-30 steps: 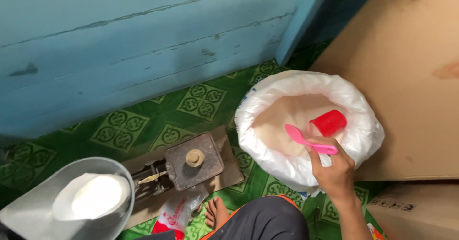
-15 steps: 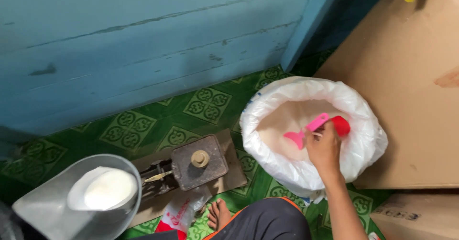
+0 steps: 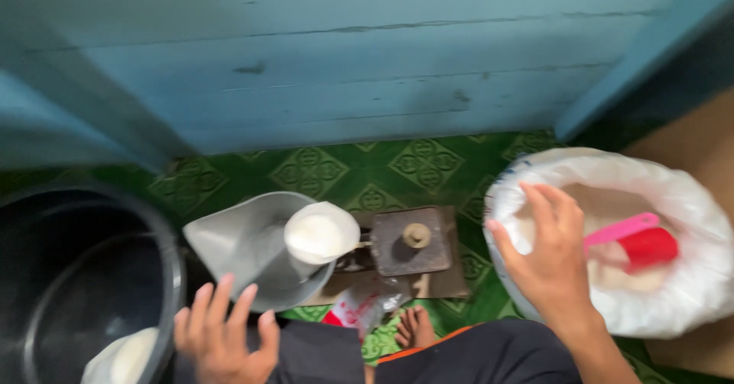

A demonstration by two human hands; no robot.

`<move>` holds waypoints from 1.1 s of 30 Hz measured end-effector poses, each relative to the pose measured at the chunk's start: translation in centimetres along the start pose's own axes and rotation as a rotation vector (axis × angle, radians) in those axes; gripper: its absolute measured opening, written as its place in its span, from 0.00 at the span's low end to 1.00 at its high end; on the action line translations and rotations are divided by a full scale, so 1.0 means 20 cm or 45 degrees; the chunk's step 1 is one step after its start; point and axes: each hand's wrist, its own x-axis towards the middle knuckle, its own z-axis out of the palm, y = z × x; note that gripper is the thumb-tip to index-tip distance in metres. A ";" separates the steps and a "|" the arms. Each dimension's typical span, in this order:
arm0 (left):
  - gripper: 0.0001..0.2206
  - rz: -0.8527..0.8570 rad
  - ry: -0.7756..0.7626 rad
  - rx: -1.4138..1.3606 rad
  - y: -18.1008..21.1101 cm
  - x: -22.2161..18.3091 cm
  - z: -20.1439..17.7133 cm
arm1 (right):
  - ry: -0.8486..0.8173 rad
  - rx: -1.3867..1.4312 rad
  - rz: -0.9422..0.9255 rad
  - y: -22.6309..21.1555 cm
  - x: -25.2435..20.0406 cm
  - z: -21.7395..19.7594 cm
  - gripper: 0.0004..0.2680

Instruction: Measuring powder from a large sack using a scoop and filling individual plastic bags, then placing them into a large basin.

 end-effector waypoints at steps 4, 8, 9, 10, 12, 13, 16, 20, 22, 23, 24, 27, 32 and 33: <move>0.14 -0.028 -0.034 -0.204 0.07 0.16 -0.03 | -0.036 0.004 -0.345 -0.28 0.08 0.15 0.17; 0.16 -0.041 -0.148 -0.369 0.14 0.20 0.02 | -0.310 0.063 -0.405 -0.52 0.12 0.29 0.13; 0.16 -0.043 -0.146 -0.362 0.15 0.23 0.01 | -0.309 0.067 -0.411 -0.58 0.13 0.31 0.13; 0.16 -0.020 -0.174 -0.377 0.16 0.27 0.01 | -0.394 0.073 -0.388 -0.64 0.15 0.32 0.14; 0.15 -0.001 -0.196 -0.384 0.18 0.33 0.02 | -0.477 0.082 -0.375 -0.73 0.17 0.36 0.15; 0.16 -0.002 -0.254 -0.391 0.18 0.35 0.02 | -0.575 0.034 -0.332 -0.77 0.18 0.38 0.15; 0.14 -0.005 -0.326 -0.381 0.18 0.41 0.02 | -0.822 -0.064 -0.204 -0.86 0.21 0.43 0.14; 0.07 0.027 -0.387 -0.384 0.16 0.46 0.04 | -0.972 -0.109 -0.094 -0.94 0.25 0.46 0.11; 0.05 0.018 -0.404 -0.410 0.15 0.46 0.05 | -0.912 -0.112 -0.137 -0.91 0.24 0.51 0.08; 0.04 0.015 -0.424 -0.437 0.15 0.45 0.05 | -0.850 -0.113 -0.174 -0.89 0.23 0.54 0.08; 0.04 0.011 -0.423 -0.437 0.15 0.45 0.05 | -0.851 -0.115 -0.177 -0.90 0.24 0.54 0.08; 0.03 -0.001 -0.450 -0.467 0.14 0.45 0.05 | -0.831 -0.093 -0.187 -0.90 0.25 0.54 0.09; 0.04 -0.008 -0.430 -0.445 0.14 0.44 0.04 | -0.830 -0.091 -0.131 -0.92 0.26 0.54 0.09; 0.04 -0.009 -0.430 -0.445 0.14 0.44 0.04 | -0.831 -0.092 -0.131 -0.92 0.26 0.53 0.09</move>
